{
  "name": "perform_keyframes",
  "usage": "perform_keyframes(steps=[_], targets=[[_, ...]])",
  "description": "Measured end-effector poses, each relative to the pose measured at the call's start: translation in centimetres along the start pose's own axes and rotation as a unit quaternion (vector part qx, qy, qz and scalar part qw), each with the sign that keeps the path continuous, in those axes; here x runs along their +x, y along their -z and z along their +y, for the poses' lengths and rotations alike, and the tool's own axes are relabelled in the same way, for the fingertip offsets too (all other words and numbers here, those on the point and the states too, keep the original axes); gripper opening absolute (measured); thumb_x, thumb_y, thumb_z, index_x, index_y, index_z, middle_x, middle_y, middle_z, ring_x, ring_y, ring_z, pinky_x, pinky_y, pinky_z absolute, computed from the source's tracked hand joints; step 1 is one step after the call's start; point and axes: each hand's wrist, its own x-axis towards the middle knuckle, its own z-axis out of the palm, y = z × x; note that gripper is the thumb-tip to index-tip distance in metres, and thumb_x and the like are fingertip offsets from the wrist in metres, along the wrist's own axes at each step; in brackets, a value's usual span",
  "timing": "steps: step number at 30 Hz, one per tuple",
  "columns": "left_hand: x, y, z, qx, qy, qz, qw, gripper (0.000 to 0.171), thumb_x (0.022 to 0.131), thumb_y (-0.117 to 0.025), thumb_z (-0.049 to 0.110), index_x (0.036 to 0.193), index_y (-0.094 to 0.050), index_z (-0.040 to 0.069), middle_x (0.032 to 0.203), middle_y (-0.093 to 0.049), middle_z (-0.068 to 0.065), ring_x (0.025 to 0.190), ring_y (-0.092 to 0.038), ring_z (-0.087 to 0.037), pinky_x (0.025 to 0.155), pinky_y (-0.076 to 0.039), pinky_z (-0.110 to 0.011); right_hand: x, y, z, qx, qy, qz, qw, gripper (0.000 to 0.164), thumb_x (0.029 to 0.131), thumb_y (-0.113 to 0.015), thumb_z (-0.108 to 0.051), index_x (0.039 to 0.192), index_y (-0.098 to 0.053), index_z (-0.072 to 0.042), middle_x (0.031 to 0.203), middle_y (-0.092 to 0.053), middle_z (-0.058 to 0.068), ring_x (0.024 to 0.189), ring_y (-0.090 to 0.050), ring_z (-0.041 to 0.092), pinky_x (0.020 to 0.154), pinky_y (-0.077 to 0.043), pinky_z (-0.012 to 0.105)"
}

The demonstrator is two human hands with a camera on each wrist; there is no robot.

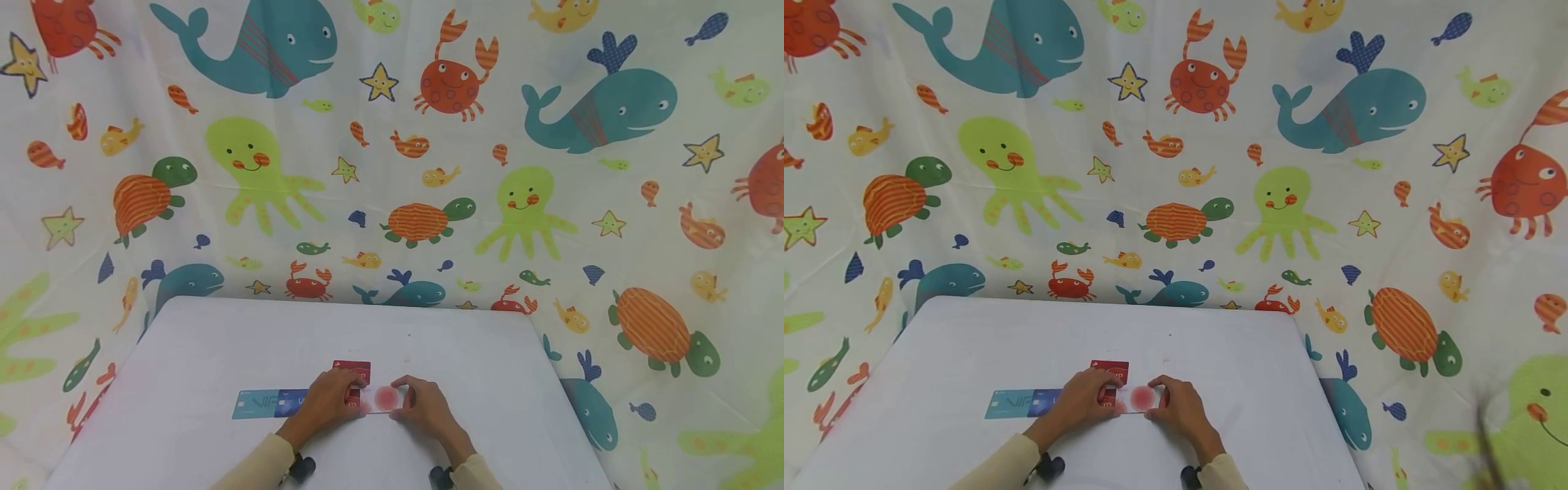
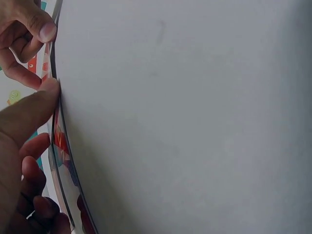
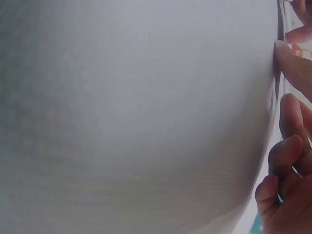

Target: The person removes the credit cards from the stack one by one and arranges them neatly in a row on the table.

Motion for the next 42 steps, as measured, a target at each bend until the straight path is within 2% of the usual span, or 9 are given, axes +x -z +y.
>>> perform_keyframes(steps=[4,13,32,42], targets=[[-0.06,0.13,-0.03,-0.001,-0.014,0.006,0.9999,0.048,0.076,-0.097,0.033,0.118,-0.077,0.022,0.113,-0.077,0.004,0.111,-0.069,-0.023,0.103,-0.057,-0.057,-0.1,0.0,-0.11,0.004,-0.005,-0.001,1.0,0.049,0.082,-0.094,-0.03,0.126,-0.074,-0.024,0.073,-0.06,-0.009,0.067,-0.054,0.01,0.063,-0.047,0.022],[-0.05,0.03,-0.21,0.001,-0.004,0.001,1.0,0.048,0.075,-0.097,0.031,0.117,-0.077,0.025,0.117,-0.077,0.003,0.114,-0.069,-0.026,0.104,-0.056,-0.058,-0.45,0.04,-0.12,0.003,-0.002,0.0,1.0,0.049,0.082,-0.094,-0.032,0.127,-0.075,-0.026,0.074,-0.06,-0.009,0.067,-0.055,0.01,0.064,-0.048,0.022],[-0.18,-0.02,-0.31,-0.001,-0.001,0.001,1.0,0.049,0.076,-0.097,0.031,0.12,-0.077,0.023,0.116,-0.077,0.004,0.114,-0.07,-0.025,0.104,-0.055,-0.059,-0.51,-0.07,0.11,0.008,0.012,-0.001,1.0,0.045,0.083,-0.093,-0.031,0.124,-0.076,-0.026,0.072,-0.059,-0.009,0.065,-0.052,0.008,0.064,-0.046,0.022],[-0.34,0.53,-0.25,-0.014,0.011,0.001,0.9998,0.053,0.076,-0.096,0.034,0.124,-0.077,0.023,0.117,-0.077,0.005,0.114,-0.069,-0.024,0.102,-0.057,-0.059,-0.24,-0.15,0.13,0.01,0.004,0.003,1.0,0.046,0.083,-0.092,-0.033,0.126,-0.076,-0.029,0.072,-0.059,-0.01,0.066,-0.053,0.008,0.064,-0.045,0.022]])
